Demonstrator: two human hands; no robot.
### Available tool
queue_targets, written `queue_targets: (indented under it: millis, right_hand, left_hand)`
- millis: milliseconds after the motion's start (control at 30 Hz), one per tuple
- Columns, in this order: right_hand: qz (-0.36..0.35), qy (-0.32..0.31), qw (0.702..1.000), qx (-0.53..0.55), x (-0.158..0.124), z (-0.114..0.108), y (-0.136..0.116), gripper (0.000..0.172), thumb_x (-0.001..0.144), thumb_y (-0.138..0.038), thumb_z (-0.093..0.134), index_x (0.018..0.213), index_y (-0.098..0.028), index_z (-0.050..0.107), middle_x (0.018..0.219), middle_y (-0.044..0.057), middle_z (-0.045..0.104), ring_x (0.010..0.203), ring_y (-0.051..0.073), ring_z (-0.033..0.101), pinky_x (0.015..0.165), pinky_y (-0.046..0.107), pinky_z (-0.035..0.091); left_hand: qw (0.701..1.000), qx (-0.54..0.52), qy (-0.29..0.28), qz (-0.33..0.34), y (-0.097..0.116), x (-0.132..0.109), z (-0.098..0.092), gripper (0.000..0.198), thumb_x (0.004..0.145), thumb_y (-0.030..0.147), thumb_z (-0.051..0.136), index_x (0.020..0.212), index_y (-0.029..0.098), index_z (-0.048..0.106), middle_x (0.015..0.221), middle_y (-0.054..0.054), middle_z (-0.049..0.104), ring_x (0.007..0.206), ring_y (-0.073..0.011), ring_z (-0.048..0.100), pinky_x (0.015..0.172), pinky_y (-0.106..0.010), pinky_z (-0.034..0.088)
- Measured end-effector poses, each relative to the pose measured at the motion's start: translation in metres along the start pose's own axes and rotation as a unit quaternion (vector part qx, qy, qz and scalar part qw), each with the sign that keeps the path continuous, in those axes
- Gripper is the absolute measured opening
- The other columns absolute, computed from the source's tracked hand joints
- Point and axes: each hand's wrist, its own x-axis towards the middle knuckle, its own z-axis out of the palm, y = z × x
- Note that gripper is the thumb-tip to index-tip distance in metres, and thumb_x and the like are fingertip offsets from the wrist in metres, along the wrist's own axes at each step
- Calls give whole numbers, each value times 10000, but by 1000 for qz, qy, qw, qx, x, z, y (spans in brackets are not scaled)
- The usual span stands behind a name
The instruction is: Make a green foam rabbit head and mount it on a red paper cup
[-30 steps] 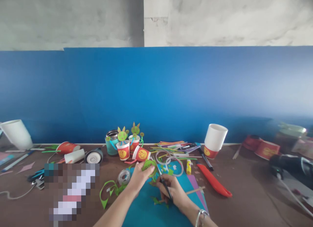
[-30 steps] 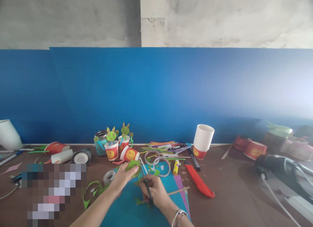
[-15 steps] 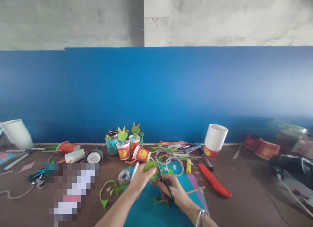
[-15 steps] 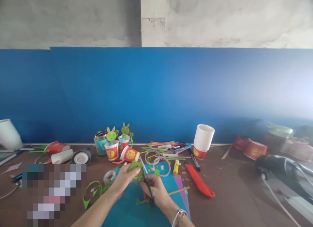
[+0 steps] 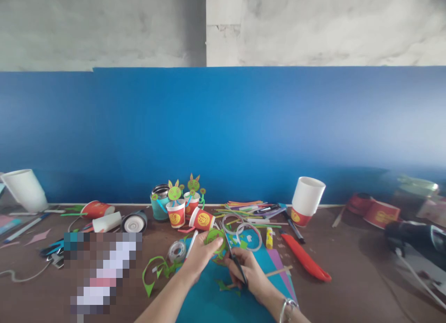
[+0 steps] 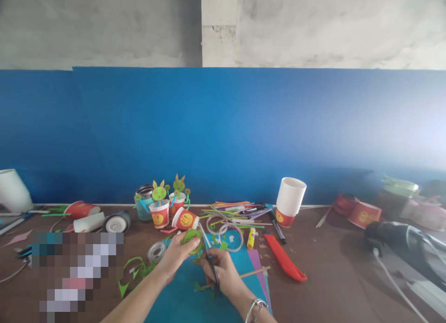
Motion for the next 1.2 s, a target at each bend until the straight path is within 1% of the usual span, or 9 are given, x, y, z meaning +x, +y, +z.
queue_targets:
  millis: [200, 333, 533, 733, 967, 1200]
  right_hand:
    - [-7, -2, 1000, -10, -2, 1, -5, 190, 694, -327, 589, 632, -162, 517, 348, -88, 426, 286, 36, 324, 321, 157, 249]
    - [-12, -2, 1000, -26, -2, 0, -5, 202, 707, -351, 553, 640, -163, 520, 359, -84, 433, 282, 34, 313, 317, 162, 239]
    - [-9, -17, 999, -32, -3, 1, -7, 236, 710, -385, 540, 632, -165, 504, 360, -89, 416, 278, 28, 294, 312, 165, 226]
    - [-5, -19, 999, -34, -4, 1, -10, 245, 712, -384, 551, 621, -162, 502, 345, -94, 397, 276, 27, 286, 313, 166, 218]
    - [-8, -34, 999, -35, -4, 0, -8, 260, 725, -382, 573, 608, -165, 490, 332, -100, 379, 267, 26, 284, 311, 164, 217]
    - [-6, -40, 999, -35, -3, 0, -4, 227, 731, -337, 587, 614, -163, 500, 334, -101, 387, 267, 23, 279, 307, 160, 220]
  left_hand:
    - [1000, 5, -14, 11, 2, 1, -3, 262, 637, 381, 694, 732, 145, 628, 604, 19, 564, 574, -126, 504, 578, -244, 392]
    - [999, 6, -30, 18, 3, 2, -6, 257, 652, 379, 688, 737, 145, 624, 593, 25, 546, 561, -116, 482, 569, -239, 374]
    - [998, 14, -53, 23, 3, 6, -12, 278, 621, 381, 709, 704, 131, 621, 569, 28, 528, 528, -101, 437, 536, -228, 331]
    - [998, 17, -63, 24, 2, 8, -16, 268, 639, 374, 702, 720, 131, 624, 592, 27, 538, 546, -100, 447, 553, -225, 339]
    - [995, 22, -92, 13, 0, 11, -23, 231, 660, 341, 696, 757, 137, 646, 636, 17, 570, 569, -105, 473, 563, -221, 356]
    - [995, 40, -86, 5, 3, 10, -28, 219, 653, 317, 700, 790, 150, 660, 648, 20, 585, 572, -106, 480, 565, -217, 368]
